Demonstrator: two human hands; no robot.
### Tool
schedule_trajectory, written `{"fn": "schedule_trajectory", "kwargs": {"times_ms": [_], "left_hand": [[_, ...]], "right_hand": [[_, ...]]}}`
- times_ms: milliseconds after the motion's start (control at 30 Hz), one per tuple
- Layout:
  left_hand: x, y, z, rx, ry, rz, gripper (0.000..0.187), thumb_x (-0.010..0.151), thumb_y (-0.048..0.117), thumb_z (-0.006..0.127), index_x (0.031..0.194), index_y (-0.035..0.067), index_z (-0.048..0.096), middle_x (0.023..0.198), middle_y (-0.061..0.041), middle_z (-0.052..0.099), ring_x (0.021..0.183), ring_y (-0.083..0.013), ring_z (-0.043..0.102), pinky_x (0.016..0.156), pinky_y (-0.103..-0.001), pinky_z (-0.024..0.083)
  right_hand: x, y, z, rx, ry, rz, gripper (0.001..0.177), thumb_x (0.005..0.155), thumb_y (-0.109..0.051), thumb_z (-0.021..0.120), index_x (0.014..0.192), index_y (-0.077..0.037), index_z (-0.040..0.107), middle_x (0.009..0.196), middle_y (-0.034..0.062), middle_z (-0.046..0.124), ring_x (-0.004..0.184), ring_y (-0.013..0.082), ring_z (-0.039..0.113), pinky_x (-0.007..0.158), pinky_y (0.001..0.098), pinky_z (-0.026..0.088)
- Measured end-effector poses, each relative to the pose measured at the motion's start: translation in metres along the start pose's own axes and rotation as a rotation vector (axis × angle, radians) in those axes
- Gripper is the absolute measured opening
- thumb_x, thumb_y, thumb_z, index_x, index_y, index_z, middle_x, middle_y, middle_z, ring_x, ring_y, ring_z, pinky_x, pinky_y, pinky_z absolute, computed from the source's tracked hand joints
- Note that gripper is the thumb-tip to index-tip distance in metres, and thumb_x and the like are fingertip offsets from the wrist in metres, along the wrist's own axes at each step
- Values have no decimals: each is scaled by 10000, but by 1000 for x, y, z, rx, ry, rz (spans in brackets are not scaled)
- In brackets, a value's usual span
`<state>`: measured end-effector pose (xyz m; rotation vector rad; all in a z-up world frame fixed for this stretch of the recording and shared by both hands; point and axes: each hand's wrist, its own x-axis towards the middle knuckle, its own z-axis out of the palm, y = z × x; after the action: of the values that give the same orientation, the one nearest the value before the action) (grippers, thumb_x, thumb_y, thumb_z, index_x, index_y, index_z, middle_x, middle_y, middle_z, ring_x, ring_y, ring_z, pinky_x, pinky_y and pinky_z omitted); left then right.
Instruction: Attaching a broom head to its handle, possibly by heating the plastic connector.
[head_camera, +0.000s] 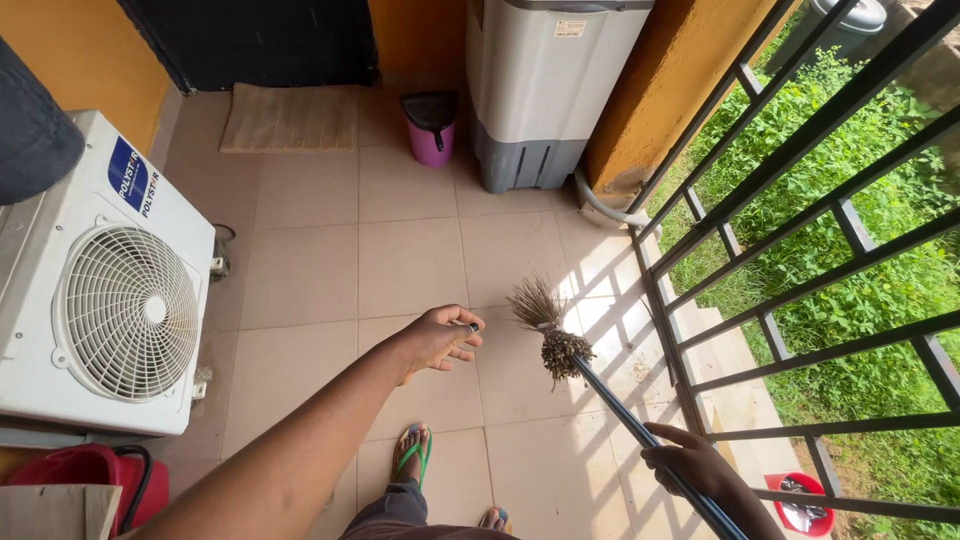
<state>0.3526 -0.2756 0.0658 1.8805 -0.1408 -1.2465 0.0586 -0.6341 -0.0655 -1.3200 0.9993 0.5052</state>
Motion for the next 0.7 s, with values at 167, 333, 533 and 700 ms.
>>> {"fn": "schedule_trajectory", "kwargs": {"times_ms": [167,333,533,700], "left_hand": [[30,7,-39,-4,-41,19,362,987,355,516,1315,225,596,1301,-16,677,1140,-180,679,989,-432,519],[39,31,-79,39,-56,6,371,983,318,537,1337,214,577,1303,-35,676,1154,-178,677,1010,-427,517],[49,49,-115,58,-77,22,386,980,343,514,1337,215,587,1317,-23,673,1177,-174,668,1019,-428,518],[71,50,-121,62,-143,21,379,976,321,523,1332,205,580,1316,-35,672,1185,-189,674,1018,-430,520]], "right_hand": [[34,-79,74,-15,-70,-99,684,856,-45,701,1507,-49,490,793,115,649,563,170,562,481,314,429],[124,-112,119,225,-118,-104,490,880,-54,681,1359,-19,583,758,95,624,555,148,566,457,281,433],[138,-55,70,375,-147,-27,171,948,-132,629,1049,-11,563,691,46,553,443,127,505,394,272,441],[99,-8,38,467,59,109,223,937,-145,624,1150,-87,592,698,25,520,473,110,478,407,262,412]]}}
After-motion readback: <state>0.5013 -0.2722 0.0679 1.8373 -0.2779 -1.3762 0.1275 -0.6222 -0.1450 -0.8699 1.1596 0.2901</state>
